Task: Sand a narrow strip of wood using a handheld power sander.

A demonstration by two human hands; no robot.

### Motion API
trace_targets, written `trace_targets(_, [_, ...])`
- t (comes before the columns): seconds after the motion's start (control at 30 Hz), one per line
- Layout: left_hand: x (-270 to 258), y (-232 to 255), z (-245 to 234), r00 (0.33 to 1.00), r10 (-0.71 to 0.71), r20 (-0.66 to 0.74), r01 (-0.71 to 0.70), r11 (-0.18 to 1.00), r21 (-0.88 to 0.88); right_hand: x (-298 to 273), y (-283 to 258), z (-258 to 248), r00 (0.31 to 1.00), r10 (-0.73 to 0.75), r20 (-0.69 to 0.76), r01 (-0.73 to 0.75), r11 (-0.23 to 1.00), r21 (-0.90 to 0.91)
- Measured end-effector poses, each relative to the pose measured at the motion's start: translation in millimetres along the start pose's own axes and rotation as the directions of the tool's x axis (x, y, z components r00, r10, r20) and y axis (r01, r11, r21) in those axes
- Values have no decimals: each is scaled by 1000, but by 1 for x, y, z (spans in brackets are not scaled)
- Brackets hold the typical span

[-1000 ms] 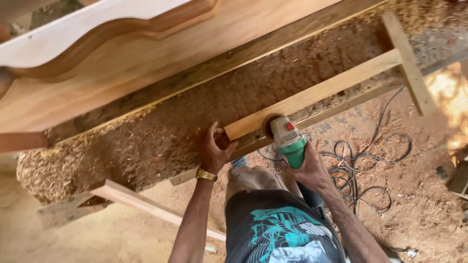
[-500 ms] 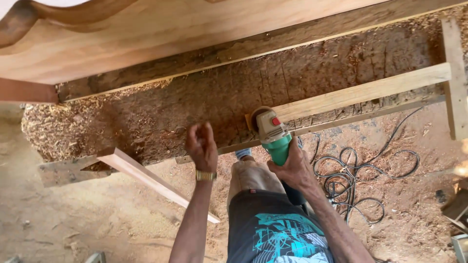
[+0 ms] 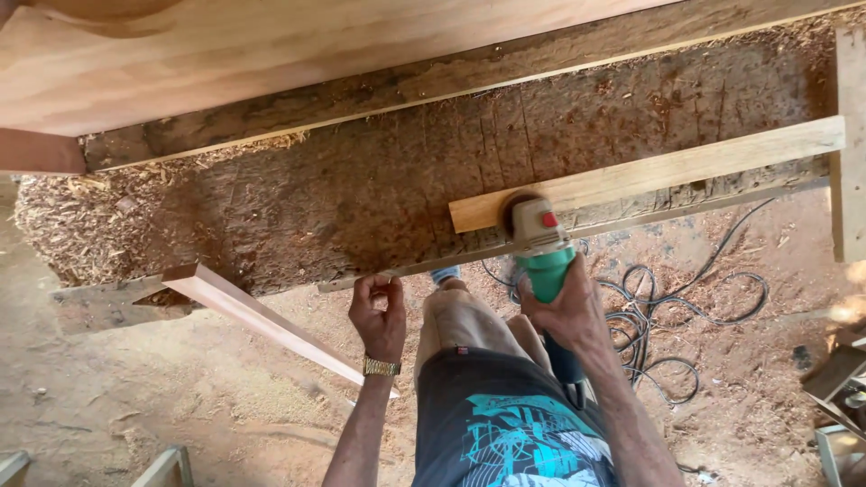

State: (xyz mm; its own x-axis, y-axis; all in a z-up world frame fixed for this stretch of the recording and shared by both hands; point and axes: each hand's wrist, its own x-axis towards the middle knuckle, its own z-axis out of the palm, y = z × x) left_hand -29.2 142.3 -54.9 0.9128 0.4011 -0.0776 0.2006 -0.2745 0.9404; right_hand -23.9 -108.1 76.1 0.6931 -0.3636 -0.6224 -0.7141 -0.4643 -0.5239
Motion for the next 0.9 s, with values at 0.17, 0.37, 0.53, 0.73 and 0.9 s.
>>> trace_targets(0.17, [38, -7, 22, 966, 236, 100, -236, 972, -15, 1, 15, 8, 999, -31, 27, 30, 999, 15])
trace_targets(0.37, [82, -29, 41, 984, 176, 38, -180, 972, 153, 10, -8, 49, 993, -56, 107, 61, 997, -47])
trace_targets(0.53, [78, -19, 40, 989, 140, 54, -146, 981, 129, 6, -18, 33, 996, -45, 75, 50, 996, -69])
trace_targets(0.73, [83, -20, 42, 986, 147, 77, -155, 981, 114, 10, 8, 19, 998, -59, -3, 59, 998, -3])
trace_targets(0.9, [100, -14, 39, 976, 89, 197, -105, 992, 73, 0, 6, 10, 997, -70, -28, 70, 997, 20])
